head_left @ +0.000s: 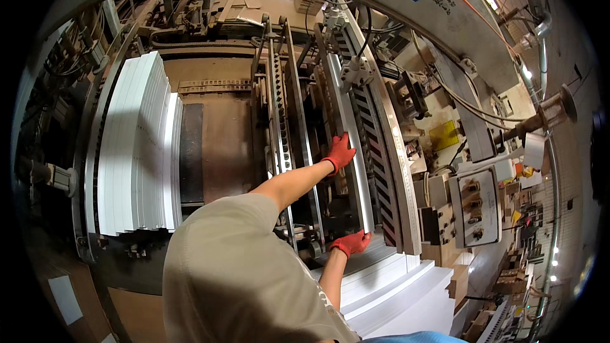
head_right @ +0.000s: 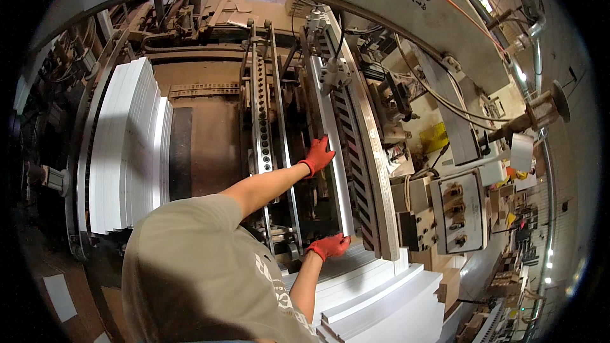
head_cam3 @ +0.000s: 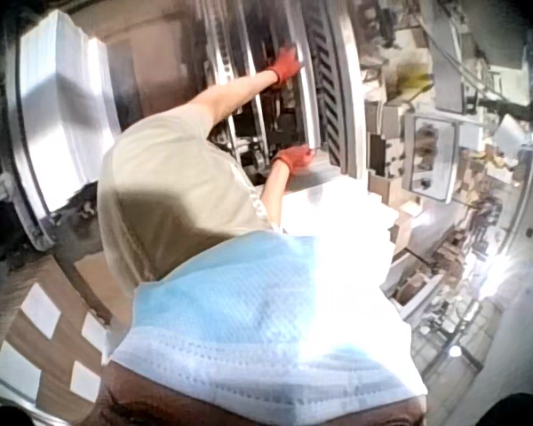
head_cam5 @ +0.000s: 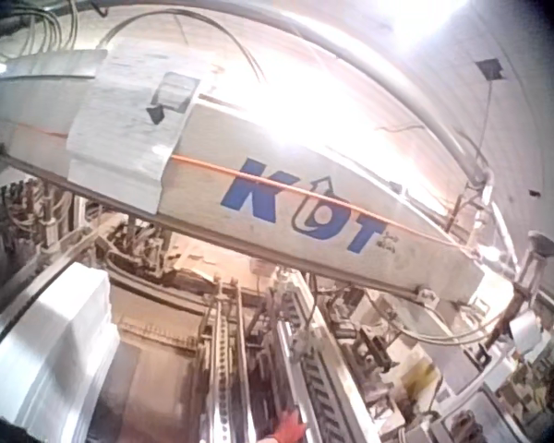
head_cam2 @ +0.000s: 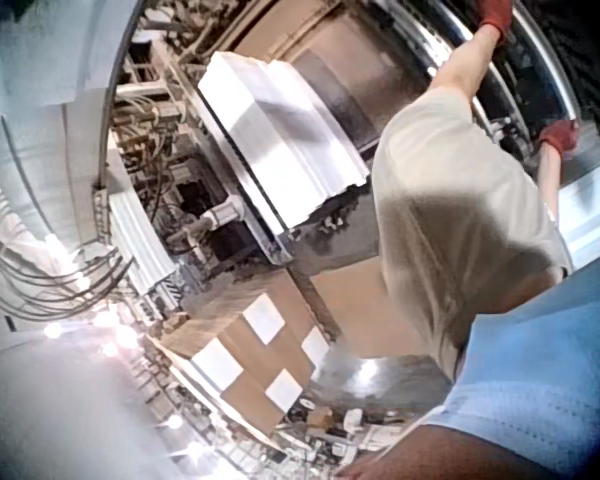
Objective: The person picks up long white profiles from a stack and feeds them one by one into an industrial machine.
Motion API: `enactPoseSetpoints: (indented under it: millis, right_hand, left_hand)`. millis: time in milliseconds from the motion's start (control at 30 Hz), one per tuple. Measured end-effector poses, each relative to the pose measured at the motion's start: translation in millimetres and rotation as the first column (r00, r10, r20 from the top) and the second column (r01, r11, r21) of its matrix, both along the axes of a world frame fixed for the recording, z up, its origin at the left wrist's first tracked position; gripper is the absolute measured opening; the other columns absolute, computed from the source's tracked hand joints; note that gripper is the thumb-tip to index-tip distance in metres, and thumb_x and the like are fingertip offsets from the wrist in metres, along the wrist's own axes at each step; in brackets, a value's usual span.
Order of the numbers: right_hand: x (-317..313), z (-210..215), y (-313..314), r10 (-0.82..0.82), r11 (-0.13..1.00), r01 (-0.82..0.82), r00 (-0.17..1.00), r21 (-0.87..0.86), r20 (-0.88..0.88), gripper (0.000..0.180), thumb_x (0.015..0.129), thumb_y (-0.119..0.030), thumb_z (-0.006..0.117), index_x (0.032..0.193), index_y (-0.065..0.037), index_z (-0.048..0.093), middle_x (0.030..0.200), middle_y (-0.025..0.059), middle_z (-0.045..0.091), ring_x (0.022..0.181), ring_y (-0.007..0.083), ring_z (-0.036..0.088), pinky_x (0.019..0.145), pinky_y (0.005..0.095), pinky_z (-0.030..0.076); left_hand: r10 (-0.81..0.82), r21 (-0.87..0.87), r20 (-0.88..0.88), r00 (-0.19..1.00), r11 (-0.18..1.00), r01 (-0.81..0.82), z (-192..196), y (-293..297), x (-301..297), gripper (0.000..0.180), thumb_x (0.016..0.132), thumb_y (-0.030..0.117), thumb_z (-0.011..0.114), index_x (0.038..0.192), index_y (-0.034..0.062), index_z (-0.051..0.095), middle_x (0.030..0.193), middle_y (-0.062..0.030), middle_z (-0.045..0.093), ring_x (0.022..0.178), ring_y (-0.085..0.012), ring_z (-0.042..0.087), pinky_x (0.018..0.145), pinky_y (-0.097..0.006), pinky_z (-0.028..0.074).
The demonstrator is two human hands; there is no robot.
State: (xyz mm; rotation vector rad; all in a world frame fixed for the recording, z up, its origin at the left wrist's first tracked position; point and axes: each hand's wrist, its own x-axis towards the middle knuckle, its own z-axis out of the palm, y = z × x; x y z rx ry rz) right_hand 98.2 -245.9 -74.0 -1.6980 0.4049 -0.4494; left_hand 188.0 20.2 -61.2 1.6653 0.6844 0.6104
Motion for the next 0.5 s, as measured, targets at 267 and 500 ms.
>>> enactPoseSetpoints:
  millis: [267, 500]
  right_hand:
    - [28.8, 9.7, 12.7, 0.367, 0.925, -0.365, 0.93, -0.102, 0.001, 0.011, 0.084, -0.006, 0.053, 0.075, -0.002, 0.048, 0.074, 0.0004, 0.046, 0.066, 0.0136, 0.042, 0.062, 0.0296, 0.041]
    - [26.9, 12.5, 19.1, 0.471, 0.882, -0.47, 0.882, -0.038, 0.016, 0.013, 0.079, 0.003, 0.052, 0.074, 0.0, 0.04, 0.075, 0.0013, 0.039, 0.069, 0.0168, 0.035, 0.067, 0.0305, 0.037]
  left_hand:
    - [0.09, -0.002, -0.156, 0.984, 0.996, -0.091, 14.9, 37.4, 23.3, 0.067, 0.082, 0.033, 0.058, 0.143, 0.0099, 0.04, 0.136, -0.0368, 0.039, 0.122, -0.0501, 0.042, 0.104, -0.049, 0.038]
    - [0.116, -0.048, -0.19, 0.975, 0.991, -0.127, -14.6, 51.4, 48.6, 0.065, 0.084, 0.033, 0.059, 0.143, 0.0119, 0.04, 0.135, -0.0295, 0.045, 0.126, -0.0486, 0.041, 0.102, -0.048, 0.04]
